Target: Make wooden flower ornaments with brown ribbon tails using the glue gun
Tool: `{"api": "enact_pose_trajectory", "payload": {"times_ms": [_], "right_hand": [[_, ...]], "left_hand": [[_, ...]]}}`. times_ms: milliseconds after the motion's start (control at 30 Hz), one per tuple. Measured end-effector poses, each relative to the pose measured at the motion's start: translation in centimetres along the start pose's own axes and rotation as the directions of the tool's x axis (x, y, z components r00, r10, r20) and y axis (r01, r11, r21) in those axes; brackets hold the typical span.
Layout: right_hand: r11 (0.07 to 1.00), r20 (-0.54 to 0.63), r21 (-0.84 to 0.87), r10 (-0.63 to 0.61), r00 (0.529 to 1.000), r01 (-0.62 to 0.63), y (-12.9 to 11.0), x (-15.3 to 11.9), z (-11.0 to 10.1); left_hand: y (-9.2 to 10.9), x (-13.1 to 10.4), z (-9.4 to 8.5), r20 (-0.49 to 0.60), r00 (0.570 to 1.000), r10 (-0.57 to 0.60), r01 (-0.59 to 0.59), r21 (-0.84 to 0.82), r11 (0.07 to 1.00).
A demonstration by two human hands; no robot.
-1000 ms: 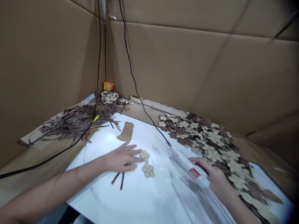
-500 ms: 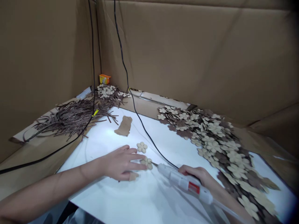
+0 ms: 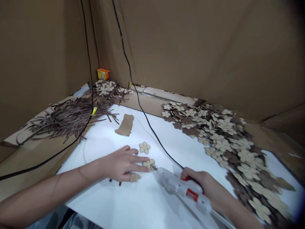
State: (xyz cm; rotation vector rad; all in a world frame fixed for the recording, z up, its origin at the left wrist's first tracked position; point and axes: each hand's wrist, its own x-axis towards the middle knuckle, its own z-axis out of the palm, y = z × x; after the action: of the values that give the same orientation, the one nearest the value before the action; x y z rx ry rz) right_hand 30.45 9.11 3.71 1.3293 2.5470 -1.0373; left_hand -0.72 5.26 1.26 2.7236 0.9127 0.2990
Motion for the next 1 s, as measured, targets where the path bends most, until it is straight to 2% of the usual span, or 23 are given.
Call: {"api": "enact_pose_trajectory", "payload": {"times_ms": [467, 800, 1000], "right_hand": [[0.999, 0.016, 0.008, 0.047, 0.999, -0.047, 0.7, 0.2, 0.2], [0.999, -0.015, -0.015, 0.037, 0.999, -0.037, -0.3, 0.1, 0.0], [0.999, 0.011, -0.031, 0.028, 1.000, -0.027, -0.4, 0.1, -0.1]], "left_hand": [[-0.1, 0.0, 0.1, -0.004, 1.000, -0.007, 0.007, -0.017, 1.000], [0.0, 0.1, -0.1, 0.026, 0.999, -0.018, 0.018, -0.015, 1.000], [0.1, 0.1, -0.1, 0.006, 1.000, -0.015, 0.015, -0.025, 1.000]]}}
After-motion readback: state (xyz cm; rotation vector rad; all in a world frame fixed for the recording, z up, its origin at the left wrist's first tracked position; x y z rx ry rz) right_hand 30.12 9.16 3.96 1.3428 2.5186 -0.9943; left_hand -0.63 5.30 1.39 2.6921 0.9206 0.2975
